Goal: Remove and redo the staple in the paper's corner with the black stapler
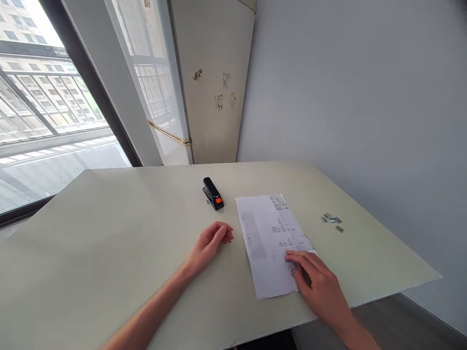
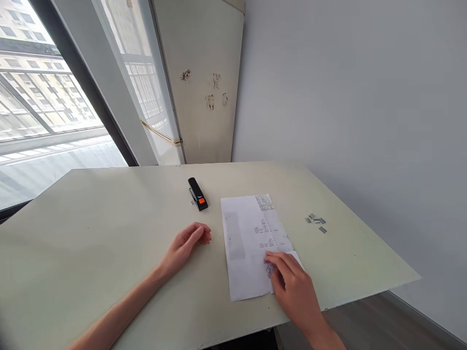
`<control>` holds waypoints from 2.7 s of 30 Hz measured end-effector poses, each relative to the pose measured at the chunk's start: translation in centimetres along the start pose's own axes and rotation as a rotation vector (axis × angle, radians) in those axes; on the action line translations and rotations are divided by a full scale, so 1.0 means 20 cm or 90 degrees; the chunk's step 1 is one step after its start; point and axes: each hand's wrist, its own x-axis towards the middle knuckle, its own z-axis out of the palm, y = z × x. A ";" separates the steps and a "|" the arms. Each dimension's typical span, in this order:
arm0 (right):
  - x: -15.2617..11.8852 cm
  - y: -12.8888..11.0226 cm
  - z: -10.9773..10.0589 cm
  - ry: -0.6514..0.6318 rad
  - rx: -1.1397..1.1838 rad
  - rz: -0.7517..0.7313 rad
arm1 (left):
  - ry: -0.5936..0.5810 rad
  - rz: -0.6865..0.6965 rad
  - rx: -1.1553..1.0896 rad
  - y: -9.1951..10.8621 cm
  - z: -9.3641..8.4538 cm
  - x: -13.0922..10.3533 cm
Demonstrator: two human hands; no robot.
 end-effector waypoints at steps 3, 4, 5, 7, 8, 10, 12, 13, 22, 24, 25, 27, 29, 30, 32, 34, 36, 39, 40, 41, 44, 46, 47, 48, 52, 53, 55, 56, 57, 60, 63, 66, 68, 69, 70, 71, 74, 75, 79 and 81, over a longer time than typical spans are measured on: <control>-0.02 -0.12 0.02 -0.010 0.026 -0.018 | 0.006 0.148 0.260 -0.01 0.02 -0.03; -0.02 -0.15 0.03 -0.012 0.034 -0.021 | -0.004 0.199 0.323 -0.02 0.02 -0.04; -0.02 -0.19 0.04 -0.015 0.043 -0.025 | -0.023 0.243 0.375 -0.03 0.03 -0.05; -0.01 -0.25 0.04 -0.026 0.064 -0.037 | -0.073 0.290 0.458 -0.04 0.03 -0.06; -0.01 -0.28 0.04 -0.035 0.075 -0.045 | -0.102 0.299 0.495 -0.05 0.03 -0.06; 0.00 -0.32 0.03 -0.061 0.099 -0.058 | -0.155 0.309 0.557 -0.05 0.02 -0.07; 0.02 -0.34 0.00 -0.095 0.123 -0.061 | -0.198 0.316 0.598 -0.05 0.02 -0.09; 0.02 -0.35 -0.01 -0.115 0.136 -0.059 | -0.212 0.317 0.611 -0.04 0.02 -0.10; 0.12 -0.33 -0.09 -0.251 0.234 0.008 | -0.248 0.252 0.614 0.04 -0.02 -0.31; 0.17 -0.31 -0.07 -0.248 0.249 0.012 | -0.232 0.232 0.609 0.05 -0.05 -0.38; 0.19 -0.30 -0.06 -0.248 0.261 0.020 | -0.226 0.220 0.614 0.05 -0.07 -0.41; 0.23 -0.27 -0.04 -0.246 0.289 0.043 | -0.218 0.192 0.638 0.05 -0.13 -0.48; 0.28 -0.25 0.00 -0.237 0.316 0.062 | -0.200 0.175 0.663 0.04 -0.20 -0.55; 0.31 -0.23 0.02 -0.227 0.328 0.068 | -0.184 0.170 0.674 0.04 -0.24 -0.58; 0.39 -0.21 0.08 -0.205 0.348 0.076 | -0.145 0.170 0.693 0.03 -0.31 -0.63; 0.47 -0.20 0.16 -0.179 0.363 0.087 | -0.104 0.171 0.707 0.01 -0.37 -0.67; 0.58 -0.23 0.25 -0.149 0.364 0.103 | -0.054 0.174 0.711 0.00 -0.41 -0.69; 0.74 -0.29 0.38 -0.105 0.318 0.107 | 0.025 0.178 0.709 -0.01 -0.42 -0.72; 0.79 -0.32 0.42 -0.100 0.298 0.102 | 0.043 0.177 0.711 -0.01 -0.42 -0.72; 0.84 -0.34 0.45 -0.098 0.276 0.094 | 0.055 0.173 0.714 -0.01 -0.41 -0.72; 0.94 -0.40 0.54 -0.094 0.205 0.052 | 0.072 0.144 0.718 -0.02 -0.40 -0.71; 0.98 -0.41 0.59 -0.085 0.176 0.028 | 0.078 0.120 0.718 -0.03 -0.41 -0.69; 1.00 -0.40 0.60 -0.080 0.169 0.022 | 0.080 0.112 0.718 -0.04 -0.42 -0.68; 1.01 -0.40 0.62 -0.077 0.167 0.020 | 0.082 0.108 0.719 -0.05 -0.44 -0.68; 1.04 -0.36 0.65 -0.071 0.157 0.031 | 0.101 0.098 0.725 -0.10 -0.49 -0.63; 1.05 -0.35 0.66 -0.072 0.155 0.034 | 0.106 0.096 0.725 -0.11 -0.50 -0.62; 1.08 -0.33 0.67 -0.077 0.151 0.033 | 0.116 0.092 0.724 -0.13 -0.52 -0.58; 1.10 -0.32 0.68 -0.081 0.149 0.031 | 0.123 0.094 0.722 -0.13 -0.53 -0.57; 1.12 -0.31 0.69 -0.086 0.148 0.028 | 0.127 0.092 0.721 -0.14 -0.53 -0.55; 1.19 -0.27 0.71 -0.110 0.149 0.015 | 0.134 0.078 0.724 -0.16 -0.56 -0.51; 1.26 -0.23 0.72 -0.144 0.161 -0.008 | 0.132 0.063 0.725 -0.16 -0.57 -0.49; 1.32 -0.22 0.72 -0.178 0.187 -0.034 | 0.136 0.057 0.721 -0.15 -0.57 -0.48; 1.34 -0.21 0.72 -0.194 0.210 -0.046 | 0.138 0.058 0.718 -0.15 -0.57 -0.47; 1.35 -0.21 0.73 -0.200 0.224 -0.051 | 0.140 0.061 0.716 -0.15 -0.56 -0.47; 1.35 -0.21 0.73 -0.203 0.238 -0.053 | 0.141 0.064 0.714 -0.15 -0.56 -0.47; 1.35 -0.20 0.73 -0.204 0.253 -0.054 | 0.142 0.066 0.713 -0.15 -0.56 -0.47; 1.34 -0.20 0.72 -0.200 0.309 -0.043 | 0.141 0.064 0.717 -0.15 -0.56 -0.47; 1.32 -0.21 0.72 -0.196 0.331 -0.033 | 0.139 0.062 0.720 -0.15 -0.56 -0.48; 1.24 -0.21 0.68 -0.167 0.422 0.029 | 0.126 0.057 0.730 -0.14 -0.56 -0.48; 1.18 -0.22 0.65 -0.148 0.455 0.062 | 0.122 0.055 0.735 -0.14 -0.56 -0.48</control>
